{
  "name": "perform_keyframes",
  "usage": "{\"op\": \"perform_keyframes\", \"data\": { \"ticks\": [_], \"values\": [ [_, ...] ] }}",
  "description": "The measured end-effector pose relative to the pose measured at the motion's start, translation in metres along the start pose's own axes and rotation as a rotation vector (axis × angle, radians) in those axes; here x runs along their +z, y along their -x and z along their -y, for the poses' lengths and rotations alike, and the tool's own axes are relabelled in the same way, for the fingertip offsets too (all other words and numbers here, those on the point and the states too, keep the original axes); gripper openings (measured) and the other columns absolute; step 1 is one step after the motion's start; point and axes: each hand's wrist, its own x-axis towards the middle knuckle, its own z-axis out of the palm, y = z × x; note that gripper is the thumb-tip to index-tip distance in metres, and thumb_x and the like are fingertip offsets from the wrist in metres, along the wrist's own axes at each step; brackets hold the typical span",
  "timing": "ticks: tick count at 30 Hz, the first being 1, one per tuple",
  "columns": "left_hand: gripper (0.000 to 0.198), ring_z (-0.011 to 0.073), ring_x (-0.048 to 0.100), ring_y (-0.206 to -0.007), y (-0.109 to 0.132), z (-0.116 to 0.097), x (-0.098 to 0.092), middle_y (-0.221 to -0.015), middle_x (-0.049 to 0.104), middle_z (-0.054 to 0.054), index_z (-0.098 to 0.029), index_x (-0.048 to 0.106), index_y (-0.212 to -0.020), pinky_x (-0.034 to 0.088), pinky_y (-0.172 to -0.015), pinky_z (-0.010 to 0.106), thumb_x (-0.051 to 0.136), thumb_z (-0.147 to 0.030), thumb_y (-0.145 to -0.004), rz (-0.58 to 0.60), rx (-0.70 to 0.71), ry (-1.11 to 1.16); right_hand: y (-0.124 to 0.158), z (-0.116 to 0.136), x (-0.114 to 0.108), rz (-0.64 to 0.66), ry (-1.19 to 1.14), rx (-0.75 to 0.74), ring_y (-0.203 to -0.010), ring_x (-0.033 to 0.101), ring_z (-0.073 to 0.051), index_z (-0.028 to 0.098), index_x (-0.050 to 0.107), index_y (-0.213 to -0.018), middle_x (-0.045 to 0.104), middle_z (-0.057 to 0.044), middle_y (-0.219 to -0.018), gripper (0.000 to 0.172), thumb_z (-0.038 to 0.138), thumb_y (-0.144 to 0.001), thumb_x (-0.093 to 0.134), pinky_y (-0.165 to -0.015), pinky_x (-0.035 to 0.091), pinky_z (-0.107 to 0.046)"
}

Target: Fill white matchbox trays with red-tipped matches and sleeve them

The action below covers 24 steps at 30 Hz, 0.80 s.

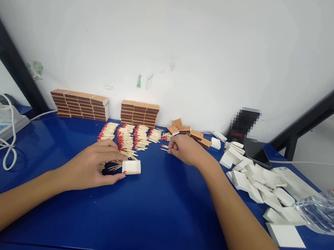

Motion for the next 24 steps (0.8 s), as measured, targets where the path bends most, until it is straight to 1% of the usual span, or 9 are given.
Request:
{"op": "perform_keyframes", "data": {
  "ticks": [4, 8, 11, 13, 15, 17, 21, 24],
  "values": [
    [0.022, 0.0224, 0.062, -0.089, -0.001, 0.001, 0.001, -0.088, 0.073, 0.004, -0.021, 0.075, -0.109, 0.052, -0.078, 0.035, 0.076, -0.031, -0.089, -0.003, 0.002, 0.005, 0.000, 0.005, 0.006, 0.022, -0.021, -0.023, -0.074, 0.062, -0.019, 0.017, 0.068, -0.089, 0.073, -0.007, -0.086, 0.012, 0.021, -0.094, 0.058, -0.065, 0.040, -0.028],
    [0.025, 0.0224, 0.061, -0.090, -0.001, 0.000, 0.001, -0.086, 0.072, 0.003, -0.020, 0.075, -0.111, 0.052, -0.080, 0.036, 0.077, -0.029, -0.088, -0.008, -0.001, 0.014, 0.007, 0.019, 0.005, 0.008, -0.044, -0.113, -0.076, 0.060, -0.018, 0.017, 0.066, -0.089, 0.071, -0.007, -0.088, 0.013, 0.023, -0.095, 0.057, -0.067, 0.040, -0.028],
    [0.023, 0.0221, 0.061, -0.090, 0.000, -0.001, 0.001, -0.087, 0.073, 0.004, -0.020, 0.075, -0.109, 0.052, -0.079, 0.036, 0.077, -0.028, -0.088, -0.011, 0.002, 0.016, 0.017, 0.041, 0.002, -0.018, -0.135, -0.211, -0.072, 0.058, -0.016, 0.018, 0.065, -0.090, 0.069, -0.004, -0.083, 0.015, 0.026, -0.098, 0.056, -0.064, 0.039, -0.028],
    [0.021, 0.0218, 0.061, -0.090, 0.000, -0.002, 0.001, -0.088, 0.073, 0.003, -0.021, 0.074, -0.108, 0.052, -0.079, 0.036, 0.077, -0.026, -0.087, -0.008, 0.009, 0.023, 0.026, 0.059, 0.004, -0.006, -0.175, -0.284, -0.071, 0.056, -0.016, 0.019, 0.065, -0.091, 0.068, -0.003, -0.082, 0.016, 0.028, -0.099, 0.056, -0.064, 0.038, -0.027],
    [0.022, 0.0215, 0.061, -0.090, 0.001, -0.002, 0.001, -0.091, 0.074, 0.003, -0.021, 0.074, -0.108, 0.052, -0.079, 0.035, 0.077, -0.027, -0.087, -0.011, 0.016, 0.030, 0.034, 0.075, 0.008, 0.006, -0.168, -0.354, -0.075, 0.056, -0.016, 0.019, 0.064, -0.090, 0.068, -0.003, -0.086, 0.014, 0.028, -0.099, 0.057, -0.067, 0.039, -0.027],
    [0.023, 0.0216, 0.060, -0.089, 0.001, -0.001, 0.001, -0.091, 0.074, 0.003, -0.021, 0.073, -0.108, 0.051, -0.078, 0.035, 0.078, -0.028, -0.087, -0.009, 0.018, 0.031, 0.039, 0.086, 0.016, 0.009, -0.131, -0.387, -0.078, 0.057, -0.016, 0.018, 0.064, -0.091, 0.070, -0.004, -0.093, 0.012, 0.023, -0.099, 0.056, -0.070, 0.039, -0.027],
    [0.017, 0.0222, 0.059, -0.087, 0.000, 0.000, 0.002, -0.086, 0.073, 0.004, -0.020, 0.074, -0.103, 0.050, -0.076, 0.036, 0.076, -0.028, -0.088, 0.017, 0.018, 0.024, 0.039, 0.093, 0.027, 0.006, -0.061, -0.395, -0.079, 0.058, -0.016, 0.017, 0.064, -0.091, 0.070, -0.006, -0.097, 0.013, 0.017, -0.098, 0.053, -0.071, 0.038, -0.028],
    [0.014, 0.0218, 0.059, -0.085, -0.001, 0.001, 0.001, -0.084, 0.072, 0.004, -0.020, 0.074, -0.100, 0.050, -0.075, 0.035, 0.076, -0.026, -0.088, 0.016, 0.010, 0.023, 0.036, 0.090, 0.021, 0.002, -0.119, -0.410, -0.077, 0.057, -0.016, 0.018, 0.065, -0.089, 0.069, -0.004, -0.090, 0.011, 0.018, -0.096, 0.057, -0.069, 0.038, -0.028]
  ]
}}
